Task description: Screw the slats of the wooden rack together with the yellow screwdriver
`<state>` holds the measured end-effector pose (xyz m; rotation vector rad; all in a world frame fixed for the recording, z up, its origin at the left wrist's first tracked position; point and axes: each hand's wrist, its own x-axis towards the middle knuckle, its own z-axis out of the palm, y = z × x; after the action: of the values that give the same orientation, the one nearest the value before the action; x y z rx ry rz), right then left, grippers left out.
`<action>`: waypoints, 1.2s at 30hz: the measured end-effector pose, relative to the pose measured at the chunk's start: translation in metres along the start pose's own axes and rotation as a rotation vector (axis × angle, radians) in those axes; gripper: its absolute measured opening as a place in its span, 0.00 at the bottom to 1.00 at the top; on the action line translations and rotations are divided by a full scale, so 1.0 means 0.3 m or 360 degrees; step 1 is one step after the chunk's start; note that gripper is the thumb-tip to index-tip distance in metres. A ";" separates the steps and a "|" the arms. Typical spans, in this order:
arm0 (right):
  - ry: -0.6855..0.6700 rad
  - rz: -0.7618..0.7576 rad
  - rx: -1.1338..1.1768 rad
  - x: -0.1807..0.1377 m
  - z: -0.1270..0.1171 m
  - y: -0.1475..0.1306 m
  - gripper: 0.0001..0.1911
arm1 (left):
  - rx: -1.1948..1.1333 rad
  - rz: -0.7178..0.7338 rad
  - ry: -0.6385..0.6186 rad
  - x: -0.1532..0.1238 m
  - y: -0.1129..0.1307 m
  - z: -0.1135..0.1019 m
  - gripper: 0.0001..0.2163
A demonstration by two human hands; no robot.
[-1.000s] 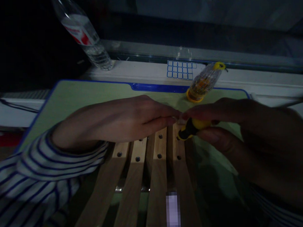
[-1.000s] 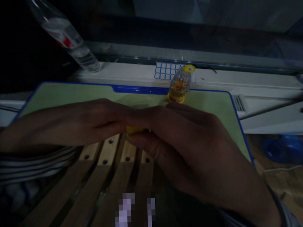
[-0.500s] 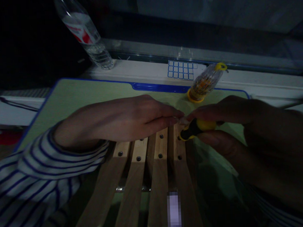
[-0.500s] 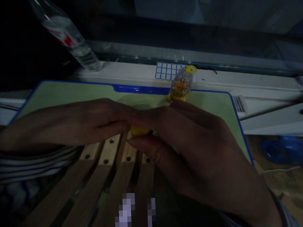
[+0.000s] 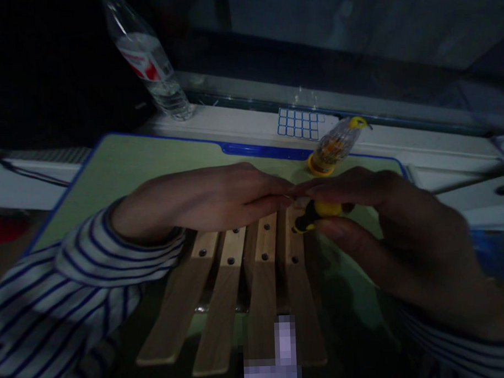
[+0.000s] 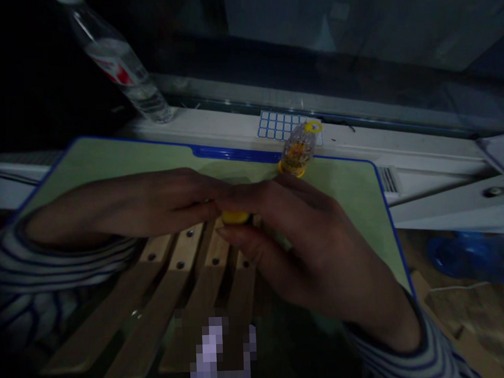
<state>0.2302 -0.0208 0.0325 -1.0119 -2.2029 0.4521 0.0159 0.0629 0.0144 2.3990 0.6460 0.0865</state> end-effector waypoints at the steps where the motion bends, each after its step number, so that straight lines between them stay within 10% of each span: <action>1: 0.0008 0.0002 -0.0016 0.001 0.002 0.002 0.13 | -0.0020 0.0023 -0.0002 0.001 -0.003 0.000 0.16; 36: -0.0188 0.0033 -0.0178 -0.005 -0.029 -0.046 0.13 | -0.0135 0.0018 -0.0050 -0.003 0.010 -0.009 0.14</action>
<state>0.2295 -0.0306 0.0457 -1.0924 -2.3470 0.4115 0.0159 0.0619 0.0184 2.3181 0.6026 0.0792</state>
